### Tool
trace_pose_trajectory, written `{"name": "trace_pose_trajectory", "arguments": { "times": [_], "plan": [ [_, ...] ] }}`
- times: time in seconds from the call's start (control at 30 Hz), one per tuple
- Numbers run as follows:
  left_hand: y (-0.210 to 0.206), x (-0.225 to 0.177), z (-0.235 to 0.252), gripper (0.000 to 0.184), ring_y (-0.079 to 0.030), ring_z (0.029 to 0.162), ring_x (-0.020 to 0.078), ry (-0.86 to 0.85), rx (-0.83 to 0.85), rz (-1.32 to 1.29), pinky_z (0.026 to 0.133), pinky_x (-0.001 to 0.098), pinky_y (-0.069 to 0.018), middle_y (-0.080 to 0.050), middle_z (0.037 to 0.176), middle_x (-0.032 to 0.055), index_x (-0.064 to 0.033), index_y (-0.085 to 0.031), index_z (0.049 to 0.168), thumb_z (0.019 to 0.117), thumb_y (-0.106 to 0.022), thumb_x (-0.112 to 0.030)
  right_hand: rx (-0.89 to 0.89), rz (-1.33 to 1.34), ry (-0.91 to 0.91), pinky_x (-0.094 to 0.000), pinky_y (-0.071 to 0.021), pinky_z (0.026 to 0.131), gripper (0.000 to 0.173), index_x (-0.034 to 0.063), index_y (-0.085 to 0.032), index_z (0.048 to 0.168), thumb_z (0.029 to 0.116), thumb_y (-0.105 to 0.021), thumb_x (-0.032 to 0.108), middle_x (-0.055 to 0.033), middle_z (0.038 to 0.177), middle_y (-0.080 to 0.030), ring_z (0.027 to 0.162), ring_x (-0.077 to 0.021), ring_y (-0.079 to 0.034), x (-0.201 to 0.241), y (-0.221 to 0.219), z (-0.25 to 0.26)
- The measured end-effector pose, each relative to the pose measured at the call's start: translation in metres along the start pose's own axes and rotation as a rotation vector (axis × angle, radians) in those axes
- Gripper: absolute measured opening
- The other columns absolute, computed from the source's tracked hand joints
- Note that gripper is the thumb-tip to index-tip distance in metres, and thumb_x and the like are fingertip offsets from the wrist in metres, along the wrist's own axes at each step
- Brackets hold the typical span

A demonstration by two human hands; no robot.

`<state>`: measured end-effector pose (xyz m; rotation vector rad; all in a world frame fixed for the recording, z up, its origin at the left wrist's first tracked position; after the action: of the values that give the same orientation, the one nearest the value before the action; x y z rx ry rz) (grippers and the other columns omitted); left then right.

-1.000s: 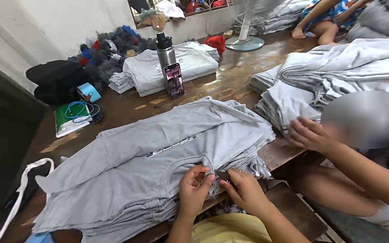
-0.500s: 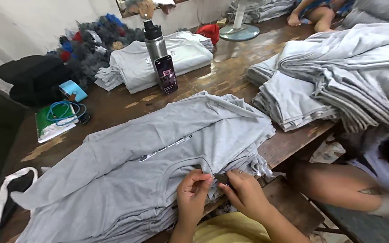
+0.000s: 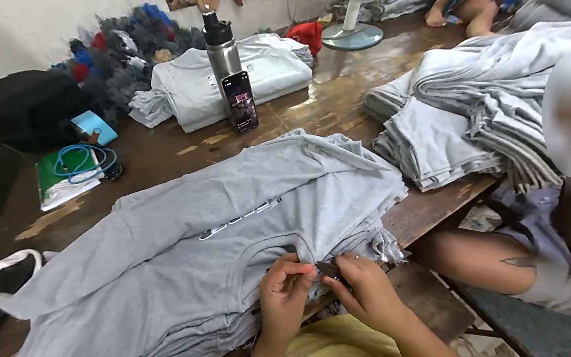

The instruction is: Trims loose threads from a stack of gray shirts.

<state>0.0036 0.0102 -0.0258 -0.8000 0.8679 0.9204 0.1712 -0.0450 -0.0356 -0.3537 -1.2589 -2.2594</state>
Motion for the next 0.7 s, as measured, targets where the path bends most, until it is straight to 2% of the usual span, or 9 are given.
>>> {"name": "trace_pose_trajectory", "arguments": {
  "times": [0.2,0.37,0.47,0.53,0.6,0.67,0.7],
  "plan": [
    [-0.001,0.000,-0.001,0.010,-0.068,0.099,0.0017,-0.022,0.007,0.014,0.085,0.0180,-0.0585,-0.071,0.110,-0.0038,-0.0124,-0.075,0.102,0.0945,-0.071,-0.009,-0.030,-0.028,-0.011,-0.0338,-0.0452,0.054,0.049,0.0106,-0.058,0.082,0.1081,-0.038,0.046,-0.0034,0.064,-0.053,0.060,-0.0192,-0.056,0.002,-0.004,0.000],
    [-0.001,0.001,-0.003,0.010,-0.068,0.099,0.0018,-0.029,0.013,0.015,0.085,0.0180,-0.0581,-0.071,0.112,-0.0042,-0.0131,-0.074,0.105,0.0964,-0.069,-0.011,-0.035,-0.008,-0.022,-0.0331,-0.0449,0.053,0.050,0.0109,-0.058,0.081,0.1088,-0.035,0.046,-0.0025,0.063,-0.052,0.059,-0.0177,-0.055,0.000,-0.004,-0.001],
    [0.000,-0.002,-0.006,0.009,-0.067,0.099,-0.0019,-0.056,0.012,0.133,0.084,0.0158,-0.0569,-0.071,0.113,-0.0082,-0.0171,-0.066,0.110,0.1024,-0.061,-0.016,-0.028,0.125,-0.071,-0.0317,-0.0472,0.053,0.052,0.0079,-0.060,0.087,0.1090,-0.036,0.049,-0.0029,0.064,-0.053,0.058,-0.0144,-0.055,-0.001,0.002,0.001],
    [-0.001,-0.003,-0.012,0.007,-0.068,0.101,-0.0022,-0.135,0.042,0.295,0.087,0.0171,-0.0566,-0.071,0.108,-0.0062,-0.0143,-0.060,0.110,0.1053,-0.056,-0.018,-0.048,0.288,-0.100,-0.0246,-0.0459,0.055,0.048,0.0065,-0.057,0.092,0.1081,-0.042,0.049,-0.0012,0.067,-0.051,0.058,-0.0070,-0.051,-0.003,0.009,0.005],
    [-0.004,-0.007,-0.020,0.010,-0.069,0.109,0.0050,-0.235,0.111,0.500,0.101,0.0260,-0.0548,-0.072,0.107,0.0012,-0.0093,-0.058,0.107,0.1067,-0.052,-0.017,-0.090,0.443,-0.091,-0.0151,-0.0428,0.057,0.041,0.0056,-0.055,0.093,0.1045,-0.054,0.045,0.0010,0.071,-0.051,0.062,0.0008,-0.048,-0.003,0.014,0.015],
    [-0.009,-0.016,-0.025,0.015,-0.070,0.113,0.0113,-0.331,0.207,0.728,0.108,0.0301,-0.0495,-0.076,0.105,0.0062,-0.0069,-0.063,0.100,0.1059,-0.052,-0.014,-0.045,0.549,-0.113,-0.0123,-0.0416,0.057,0.041,0.0054,-0.055,0.093,0.0966,-0.069,0.044,0.0031,0.074,-0.053,0.063,0.0035,-0.048,-0.004,0.016,0.027],
    [-0.013,-0.020,-0.025,0.017,-0.071,0.110,0.0140,-0.376,0.248,0.833,0.108,0.0307,-0.0493,-0.078,0.102,0.0068,-0.0070,-0.070,0.095,0.1020,-0.055,-0.011,0.042,0.547,-0.142,-0.0135,-0.0404,0.056,0.043,0.0062,-0.055,0.092,0.0920,-0.073,0.046,0.0042,0.073,-0.052,0.063,0.0029,-0.047,-0.004,0.016,0.034]
  ]
}}
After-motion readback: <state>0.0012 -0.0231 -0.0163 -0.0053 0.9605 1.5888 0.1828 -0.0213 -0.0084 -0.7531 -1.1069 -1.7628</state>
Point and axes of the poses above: each hand's wrist, its own z-axis towards the middle knuckle, its own y-axis out of the back of the hand, x = y × z, the point moved 1 cm from there along z, towards the middle knuckle
